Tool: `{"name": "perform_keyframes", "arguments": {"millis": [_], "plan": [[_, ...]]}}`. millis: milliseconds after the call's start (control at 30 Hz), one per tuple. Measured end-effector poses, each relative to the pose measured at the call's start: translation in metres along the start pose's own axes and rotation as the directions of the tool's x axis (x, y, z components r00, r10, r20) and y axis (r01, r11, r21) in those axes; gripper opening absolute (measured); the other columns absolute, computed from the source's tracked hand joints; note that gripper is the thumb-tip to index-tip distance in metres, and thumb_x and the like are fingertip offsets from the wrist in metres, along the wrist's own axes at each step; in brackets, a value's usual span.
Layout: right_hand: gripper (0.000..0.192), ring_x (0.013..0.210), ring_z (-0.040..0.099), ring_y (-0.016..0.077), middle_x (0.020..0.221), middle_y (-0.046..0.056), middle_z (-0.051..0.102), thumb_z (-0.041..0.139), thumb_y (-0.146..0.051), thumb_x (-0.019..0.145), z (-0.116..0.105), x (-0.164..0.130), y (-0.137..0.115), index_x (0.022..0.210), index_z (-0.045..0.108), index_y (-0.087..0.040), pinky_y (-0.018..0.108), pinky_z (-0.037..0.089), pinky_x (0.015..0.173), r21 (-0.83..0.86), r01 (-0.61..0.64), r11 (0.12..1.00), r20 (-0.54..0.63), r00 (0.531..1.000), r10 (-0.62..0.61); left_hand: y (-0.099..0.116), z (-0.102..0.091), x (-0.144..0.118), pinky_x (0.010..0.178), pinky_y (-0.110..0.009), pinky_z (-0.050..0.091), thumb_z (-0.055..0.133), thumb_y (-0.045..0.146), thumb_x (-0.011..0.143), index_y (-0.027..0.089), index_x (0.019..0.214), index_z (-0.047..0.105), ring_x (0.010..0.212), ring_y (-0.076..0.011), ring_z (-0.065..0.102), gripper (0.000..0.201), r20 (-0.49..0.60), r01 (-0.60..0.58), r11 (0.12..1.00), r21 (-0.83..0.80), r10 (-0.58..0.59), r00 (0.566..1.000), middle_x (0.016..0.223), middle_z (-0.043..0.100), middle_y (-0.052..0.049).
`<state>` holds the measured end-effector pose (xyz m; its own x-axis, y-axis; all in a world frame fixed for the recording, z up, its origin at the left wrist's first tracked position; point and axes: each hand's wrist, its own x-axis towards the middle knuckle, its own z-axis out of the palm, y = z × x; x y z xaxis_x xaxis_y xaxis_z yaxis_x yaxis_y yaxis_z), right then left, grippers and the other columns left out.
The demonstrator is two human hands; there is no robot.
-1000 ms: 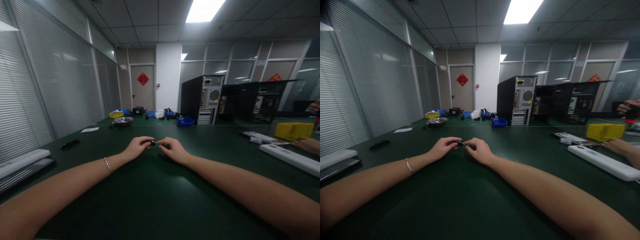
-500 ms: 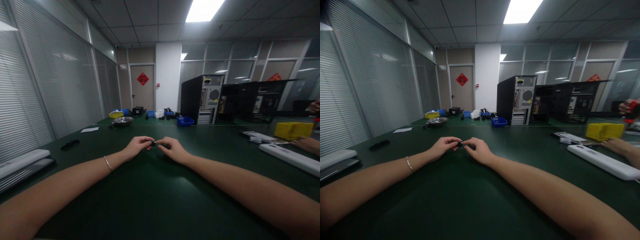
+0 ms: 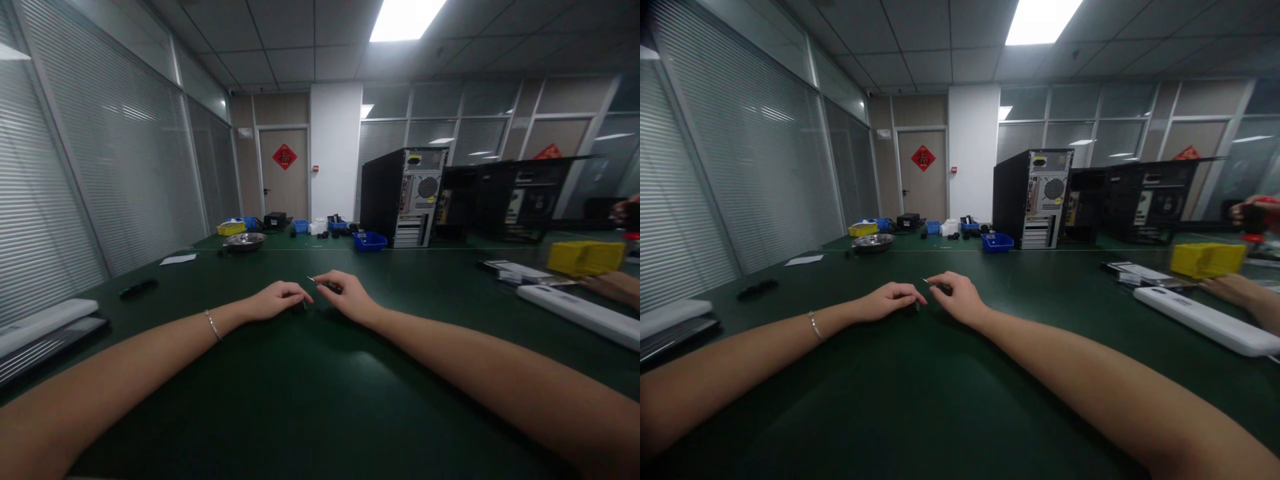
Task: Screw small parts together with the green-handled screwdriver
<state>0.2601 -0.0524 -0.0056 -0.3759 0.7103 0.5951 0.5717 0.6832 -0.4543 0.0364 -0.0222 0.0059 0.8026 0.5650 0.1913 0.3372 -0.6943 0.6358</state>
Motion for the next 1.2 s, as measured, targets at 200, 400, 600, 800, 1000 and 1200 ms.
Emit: {"name": "perform_keyframes", "arguments": {"millis": [200,400,600,800,1000,1200], "plan": [[0.025,0.084,0.058,0.0170,0.096,0.005,0.065,0.053,-0.027,0.084,0.001,0.000,0.000,0.105,0.065,-0.021,0.029,0.045,0.073,0.006,-0.003,1.000,-0.004,1.000,0.003,-0.004,0.004,-0.001,0.082,-0.029,0.041,0.041,0.037,0.090,0.019,0.105,0.062,0.090,-0.0170,0.053,0.032,-0.023,-0.066,0.995,0.076,0.068,0.997,0.102,0.055,-0.006],[0.029,0.087,0.059,0.0185,0.101,0.006,0.064,0.052,-0.030,0.084,0.002,0.001,0.002,0.109,0.063,-0.021,0.030,0.045,0.074,0.007,-0.027,1.000,0.068,0.997,0.027,0.002,0.003,-0.002,0.077,-0.029,0.042,0.042,0.042,0.088,0.018,0.101,0.059,0.086,-0.0173,0.052,0.033,-0.093,-0.010,0.995,0.102,0.020,0.995,0.097,0.053,-0.005],[0.046,0.084,0.059,0.0204,0.098,0.005,0.064,0.064,-0.047,0.073,-0.001,0.003,-0.003,0.111,0.061,-0.021,0.028,0.046,0.068,-0.059,-0.073,0.996,0.292,0.952,0.087,0.002,-0.003,-0.004,0.070,-0.028,0.041,0.064,0.050,0.069,0.020,0.105,0.054,0.085,-0.0183,0.047,0.048,0.043,0.062,0.985,0.163,-0.070,0.997,0.101,0.048,-0.004],[0.038,0.081,0.058,0.0199,0.093,0.005,0.063,0.065,-0.048,0.071,-0.004,0.007,-0.011,0.096,0.067,-0.019,0.025,0.043,0.062,-0.138,-0.072,0.988,0.397,0.910,0.122,-0.002,-0.004,-0.003,0.071,-0.028,0.040,0.065,0.047,0.069,0.020,0.107,0.053,0.085,-0.0182,0.047,0.048,0.056,0.064,0.990,0.128,-0.071,0.996,0.099,0.048,-0.004],[0.028,0.081,0.058,0.0177,0.092,0.004,0.063,0.063,-0.040,0.075,0.002,0.005,-0.008,0.094,0.067,-0.020,0.025,0.043,0.067,-0.119,-0.086,0.989,0.341,0.932,0.122,-0.004,-0.006,-0.003,0.074,-0.029,0.041,0.069,0.041,0.068,0.019,0.107,0.055,0.088,-0.0183,0.048,0.048,0.018,0.065,0.998,0.018,-0.065,0.998,0.099,0.051,-0.004],[0.024,0.082,0.058,0.0181,0.092,0.004,0.063,0.061,-0.035,0.077,0.005,0.004,-0.004,0.096,0.066,-0.020,0.027,0.043,0.069,-0.099,-0.095,0.991,0.280,0.952,0.120,-0.010,-0.006,0.000,0.071,-0.029,0.042,0.068,0.036,0.070,0.016,0.106,0.055,0.081,-0.0153,0.050,0.044,-0.038,0.085,0.982,-0.166,-0.092,0.995,0.094,0.053,-0.003]]}}
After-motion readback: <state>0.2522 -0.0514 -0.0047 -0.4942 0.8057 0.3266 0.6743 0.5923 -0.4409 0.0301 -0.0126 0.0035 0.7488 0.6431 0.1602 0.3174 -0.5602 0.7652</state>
